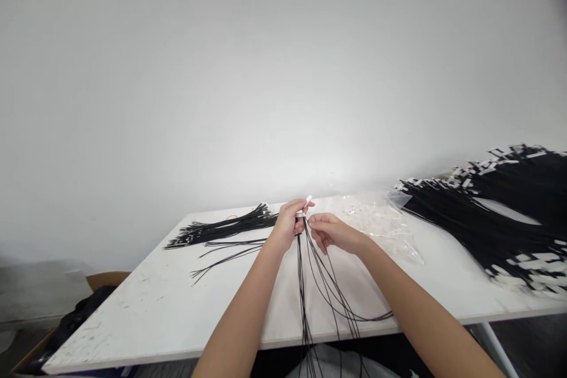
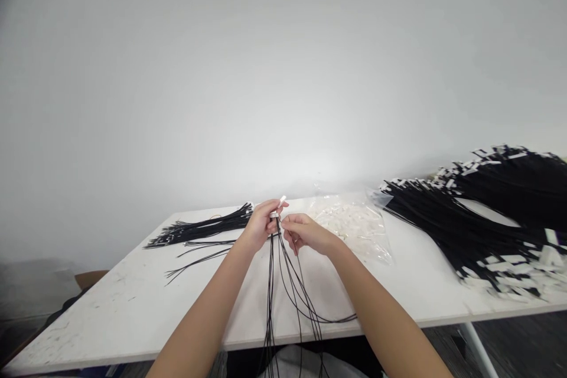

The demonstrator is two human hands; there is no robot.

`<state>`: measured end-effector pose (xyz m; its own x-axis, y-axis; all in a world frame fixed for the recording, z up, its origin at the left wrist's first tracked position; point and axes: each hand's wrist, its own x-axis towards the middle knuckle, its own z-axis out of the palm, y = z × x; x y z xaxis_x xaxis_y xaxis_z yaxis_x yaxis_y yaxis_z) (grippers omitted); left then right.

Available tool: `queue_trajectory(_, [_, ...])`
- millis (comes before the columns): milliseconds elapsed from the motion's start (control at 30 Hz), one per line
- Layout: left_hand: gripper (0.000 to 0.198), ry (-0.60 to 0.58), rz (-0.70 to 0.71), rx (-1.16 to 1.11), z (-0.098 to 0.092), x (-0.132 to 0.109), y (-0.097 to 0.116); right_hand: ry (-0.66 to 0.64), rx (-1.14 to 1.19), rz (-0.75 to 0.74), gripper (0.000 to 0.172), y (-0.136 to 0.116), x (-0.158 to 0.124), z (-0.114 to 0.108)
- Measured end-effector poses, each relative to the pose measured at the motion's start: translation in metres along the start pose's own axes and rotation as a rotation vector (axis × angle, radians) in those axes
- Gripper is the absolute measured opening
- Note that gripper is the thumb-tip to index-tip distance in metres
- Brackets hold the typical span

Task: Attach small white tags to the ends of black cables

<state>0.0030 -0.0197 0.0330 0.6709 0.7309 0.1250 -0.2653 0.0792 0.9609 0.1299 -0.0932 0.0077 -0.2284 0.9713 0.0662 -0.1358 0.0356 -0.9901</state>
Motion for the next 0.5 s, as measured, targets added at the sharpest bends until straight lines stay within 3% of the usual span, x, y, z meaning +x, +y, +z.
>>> queue_trajectory(100, [0.027,0.041,0.007,0.003,0.002,-0.002,0.003,-0.017,0.042,0.004,0.026,-0.006,-0.005,-0.004])
queue_trajectory(267, [0.028,0.082,0.016,-0.035,0.004,-0.004,0.008,0.027,0.136,-0.109,0.029,-0.014,-0.017,-0.019])
queue_trajectory(500, [0.021,0.081,-0.094,-0.142,0.000,-0.001,0.003,0.379,0.296,-0.395,0.028,-0.028,-0.028,-0.029])
